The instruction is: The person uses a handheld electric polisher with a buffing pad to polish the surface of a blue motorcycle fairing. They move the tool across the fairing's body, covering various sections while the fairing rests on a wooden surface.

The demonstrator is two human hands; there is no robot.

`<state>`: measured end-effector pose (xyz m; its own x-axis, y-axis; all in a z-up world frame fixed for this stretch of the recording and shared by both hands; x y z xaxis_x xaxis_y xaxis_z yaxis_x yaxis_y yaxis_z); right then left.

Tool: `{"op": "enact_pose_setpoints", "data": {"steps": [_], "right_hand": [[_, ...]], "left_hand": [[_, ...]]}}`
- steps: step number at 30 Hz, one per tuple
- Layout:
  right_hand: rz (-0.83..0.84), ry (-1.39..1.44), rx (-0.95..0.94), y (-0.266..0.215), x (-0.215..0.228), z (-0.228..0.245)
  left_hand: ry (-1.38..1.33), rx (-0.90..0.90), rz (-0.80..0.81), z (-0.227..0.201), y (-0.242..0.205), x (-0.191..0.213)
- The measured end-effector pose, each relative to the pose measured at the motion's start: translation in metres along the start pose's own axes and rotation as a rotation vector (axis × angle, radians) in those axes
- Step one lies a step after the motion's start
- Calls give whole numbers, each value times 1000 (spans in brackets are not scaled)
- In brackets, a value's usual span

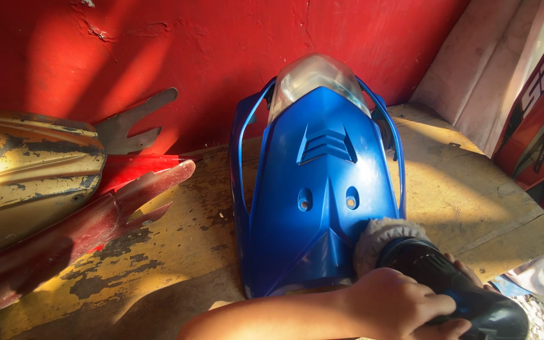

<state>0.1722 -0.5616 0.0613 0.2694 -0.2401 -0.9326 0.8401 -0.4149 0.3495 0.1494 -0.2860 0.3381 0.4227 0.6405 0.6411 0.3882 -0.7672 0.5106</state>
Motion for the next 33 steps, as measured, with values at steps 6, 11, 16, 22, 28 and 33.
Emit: {"op": "enact_pose_setpoints", "data": {"steps": [6,11,16,22,28,33], "right_hand": [[6,-275,66,18,-21,-5],[-31,-688,8,37,-15,-5],[23,-957,49,54,-21,-20],[44,-733,-80,74,41,12],[146,-970,-34,78,21,-4],[93,-1017,365,48,-110,-83]], "left_hand": [[-22,-10,-28,14,3,-9],[-154,-50,-7,14,15,-9],[-18,8,-65,19,11,31],[-55,-23,-159,23,-2,46],[-98,-71,-186,22,6,48],[-13,-56,-225,23,-10,74]]}}
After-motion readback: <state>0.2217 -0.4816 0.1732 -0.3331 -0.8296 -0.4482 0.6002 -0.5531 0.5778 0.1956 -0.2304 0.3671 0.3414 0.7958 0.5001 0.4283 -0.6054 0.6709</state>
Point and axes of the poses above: each hand's wrist, its own y-axis towards the middle knuckle, its own x-axis out of the back of the hand, z = x × y, the point moved 10 cm from there along y, towards the middle knuckle, and after that the axes turned 3 degrees about x, right-handed, at the moved point
